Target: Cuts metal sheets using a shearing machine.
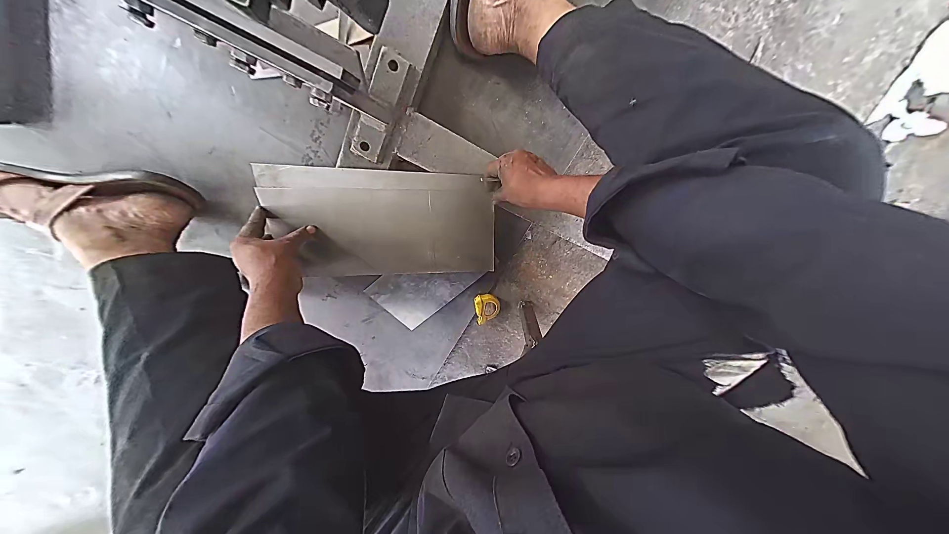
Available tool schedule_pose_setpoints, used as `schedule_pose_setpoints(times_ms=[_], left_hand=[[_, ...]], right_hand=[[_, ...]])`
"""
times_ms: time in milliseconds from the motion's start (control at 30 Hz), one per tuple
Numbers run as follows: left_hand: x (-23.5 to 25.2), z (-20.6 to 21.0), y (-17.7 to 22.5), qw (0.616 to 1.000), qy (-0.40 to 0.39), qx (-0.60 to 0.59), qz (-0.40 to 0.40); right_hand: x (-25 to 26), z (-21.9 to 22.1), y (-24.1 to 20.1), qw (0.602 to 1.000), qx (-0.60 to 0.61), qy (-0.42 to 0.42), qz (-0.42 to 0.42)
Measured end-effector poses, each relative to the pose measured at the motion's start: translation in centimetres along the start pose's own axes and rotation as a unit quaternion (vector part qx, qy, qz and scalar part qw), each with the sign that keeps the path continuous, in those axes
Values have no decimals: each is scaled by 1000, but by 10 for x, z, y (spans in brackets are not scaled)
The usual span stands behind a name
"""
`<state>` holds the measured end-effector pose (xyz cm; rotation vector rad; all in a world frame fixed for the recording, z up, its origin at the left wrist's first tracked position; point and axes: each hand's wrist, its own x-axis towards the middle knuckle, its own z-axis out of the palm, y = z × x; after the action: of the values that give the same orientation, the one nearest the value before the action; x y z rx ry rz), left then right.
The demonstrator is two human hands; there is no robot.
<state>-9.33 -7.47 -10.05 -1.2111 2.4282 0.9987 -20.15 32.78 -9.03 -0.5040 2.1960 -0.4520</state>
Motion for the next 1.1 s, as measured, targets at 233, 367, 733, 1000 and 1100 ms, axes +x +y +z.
schedule_pose_setpoints(times_ms=[233, 367, 733, 1000, 1100], left_hand=[[6, 2, 1, 1000, 12, -12, -9], [10, 4, -1, 1000, 12, -12, 11], [-3, -8, -4, 1000, -1, 10, 12], [-26, -15, 3, 998, -1, -24, 65], [-24, -16, 3, 997, -4, -27, 68]], right_hand=[[3, -2, -1, 1000, 26, -5, 16], [3, 1, 4, 999, 36, 2, 11], [2, 1, -7, 998, 33, 30, 44], [3, 0, -8, 997, 49, 27, 46], [3, -2, -8, 998, 51, 22, 35]])
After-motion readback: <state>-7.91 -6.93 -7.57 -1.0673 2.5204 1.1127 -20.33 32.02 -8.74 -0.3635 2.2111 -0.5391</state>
